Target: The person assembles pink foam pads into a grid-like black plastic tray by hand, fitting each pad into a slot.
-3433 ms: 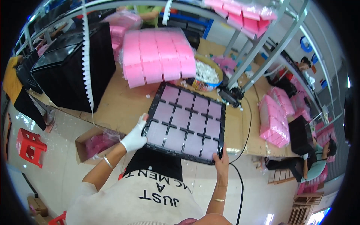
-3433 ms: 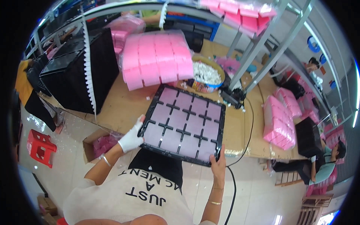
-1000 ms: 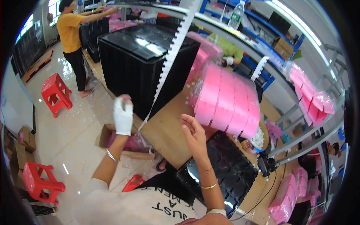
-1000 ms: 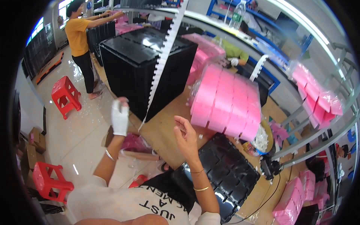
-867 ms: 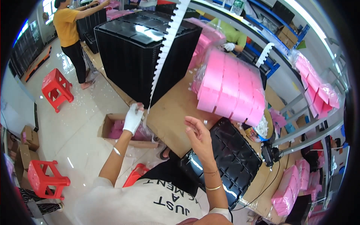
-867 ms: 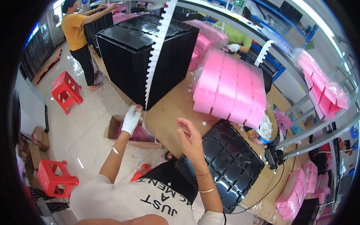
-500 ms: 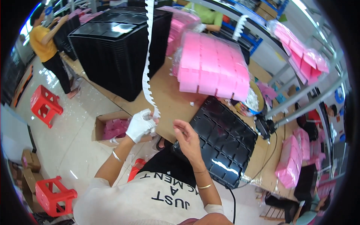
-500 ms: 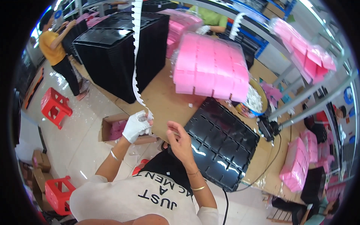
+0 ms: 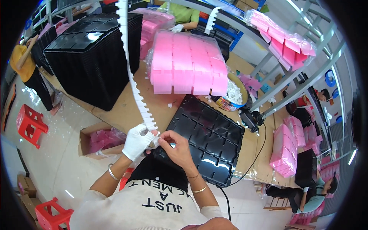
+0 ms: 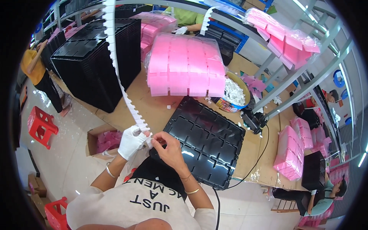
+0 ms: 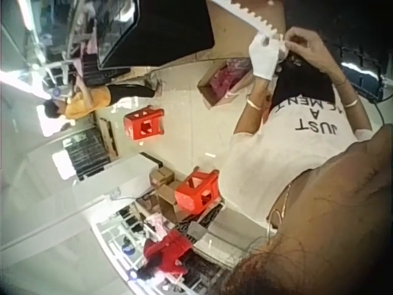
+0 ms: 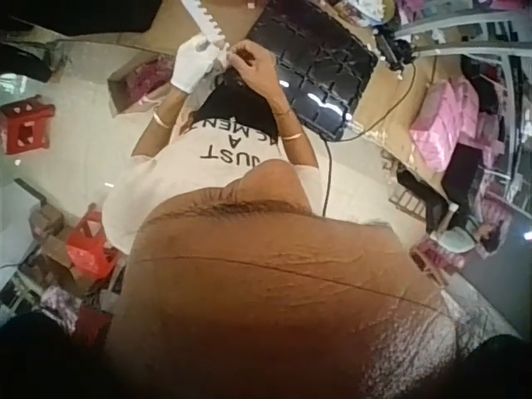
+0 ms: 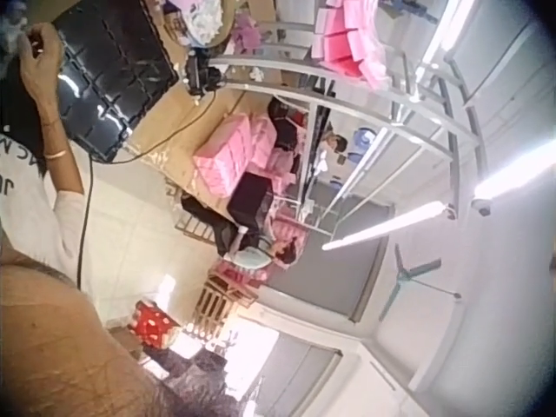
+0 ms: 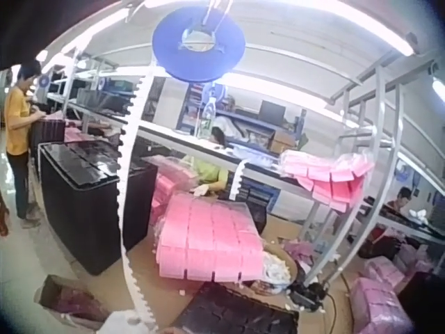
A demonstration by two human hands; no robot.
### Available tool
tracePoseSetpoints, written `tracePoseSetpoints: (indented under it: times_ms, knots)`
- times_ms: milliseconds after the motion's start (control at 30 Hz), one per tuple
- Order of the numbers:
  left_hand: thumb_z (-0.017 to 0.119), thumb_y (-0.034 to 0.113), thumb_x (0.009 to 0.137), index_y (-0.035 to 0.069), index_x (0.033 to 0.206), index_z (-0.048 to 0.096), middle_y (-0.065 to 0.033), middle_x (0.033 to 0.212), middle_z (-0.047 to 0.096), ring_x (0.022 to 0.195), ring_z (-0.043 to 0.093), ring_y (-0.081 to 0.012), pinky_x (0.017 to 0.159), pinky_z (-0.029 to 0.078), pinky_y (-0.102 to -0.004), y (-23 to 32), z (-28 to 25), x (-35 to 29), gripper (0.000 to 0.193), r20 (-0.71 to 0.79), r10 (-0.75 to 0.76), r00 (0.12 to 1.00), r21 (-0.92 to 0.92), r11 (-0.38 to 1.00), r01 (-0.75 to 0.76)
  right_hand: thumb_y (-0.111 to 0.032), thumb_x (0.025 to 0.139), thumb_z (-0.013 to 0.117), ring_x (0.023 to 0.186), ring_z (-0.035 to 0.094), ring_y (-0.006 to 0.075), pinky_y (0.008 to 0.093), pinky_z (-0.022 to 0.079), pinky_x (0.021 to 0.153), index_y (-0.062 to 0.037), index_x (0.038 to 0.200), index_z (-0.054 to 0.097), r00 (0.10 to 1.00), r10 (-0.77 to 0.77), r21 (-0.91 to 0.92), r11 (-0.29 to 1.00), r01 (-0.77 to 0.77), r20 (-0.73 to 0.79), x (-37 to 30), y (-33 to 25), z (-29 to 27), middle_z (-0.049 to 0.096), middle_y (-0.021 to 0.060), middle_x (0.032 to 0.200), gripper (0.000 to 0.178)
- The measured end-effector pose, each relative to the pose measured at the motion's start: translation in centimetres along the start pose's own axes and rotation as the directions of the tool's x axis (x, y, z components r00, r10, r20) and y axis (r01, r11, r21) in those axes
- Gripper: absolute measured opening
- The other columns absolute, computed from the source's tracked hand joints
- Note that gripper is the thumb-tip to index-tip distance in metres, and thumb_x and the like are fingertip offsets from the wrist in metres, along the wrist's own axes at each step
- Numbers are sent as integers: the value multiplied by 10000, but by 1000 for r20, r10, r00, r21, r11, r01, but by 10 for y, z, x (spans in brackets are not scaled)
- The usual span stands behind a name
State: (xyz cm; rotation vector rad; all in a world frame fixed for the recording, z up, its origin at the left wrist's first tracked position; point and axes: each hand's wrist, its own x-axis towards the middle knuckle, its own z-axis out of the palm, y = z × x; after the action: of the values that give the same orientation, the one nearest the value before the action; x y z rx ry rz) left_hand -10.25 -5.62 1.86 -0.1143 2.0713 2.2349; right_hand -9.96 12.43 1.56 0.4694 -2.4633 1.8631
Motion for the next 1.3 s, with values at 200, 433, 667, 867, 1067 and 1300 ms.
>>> tracePoseSetpoints:
  times_ms: [200,433,667,867,1067,1300]
  knots:
    - [713,144,957,2,1128,699,-27,852,701,710,617,-66,544,479,-237,-32,0,20,223,-121,-62,991,-60,997,55,-39,888,737,826,697,217,312,555,754,2,960,707,934,-324,-256,925,280,-151,10,-11,-6,713,122,937,88]
    - [781,98,839,-2,948,719,-103,785,698,691,629,-161,674,518,-328,-98,-49,26,161,-250,188,950,303,947,-107,-43,857,718,693,650,240,362,530,665,-15,904,699,973,-153,-513,857,43,-174,90,51,-122,631,122,799,58]
    - [834,157,770,-9,785,611,-148,690,620,612,589,-241,604,487,-385,-139,-61,5,279,-296,64,953,388,920,59,-31,800,717,734,667,322,424,537,705,-3,825,689,999,-41,-652,757,41,16,146,94,-142,661,158,774,47]
    - [755,35,842,-20,947,691,-63,814,705,732,632,-127,680,514,-296,-108,-40,8,135,-223,-73,972,115,988,101,-72,805,733,735,693,320,414,553,729,-19,845,738,994,-100,-755,648,101,47,162,110,-140,717,145,770,66]
    - [745,30,861,-17,970,702,-47,844,721,764,637,-94,693,518,-277,-100,-43,18,127,-201,-102,974,21,994,108,-72,800,725,761,704,331,425,553,747,-16,834,738,1000,-24,-720,693,14,-4,161,111,-139,724,154,770,67]
    - [789,90,847,-11,874,694,-43,735,679,671,621,-109,628,510,-292,-107,-39,23,142,-181,-90,979,136,984,116,-62,804,736,766,702,339,434,550,760,6,861,728,998,-43,-737,672,70,56,163,107,-141,723,171,781,89]
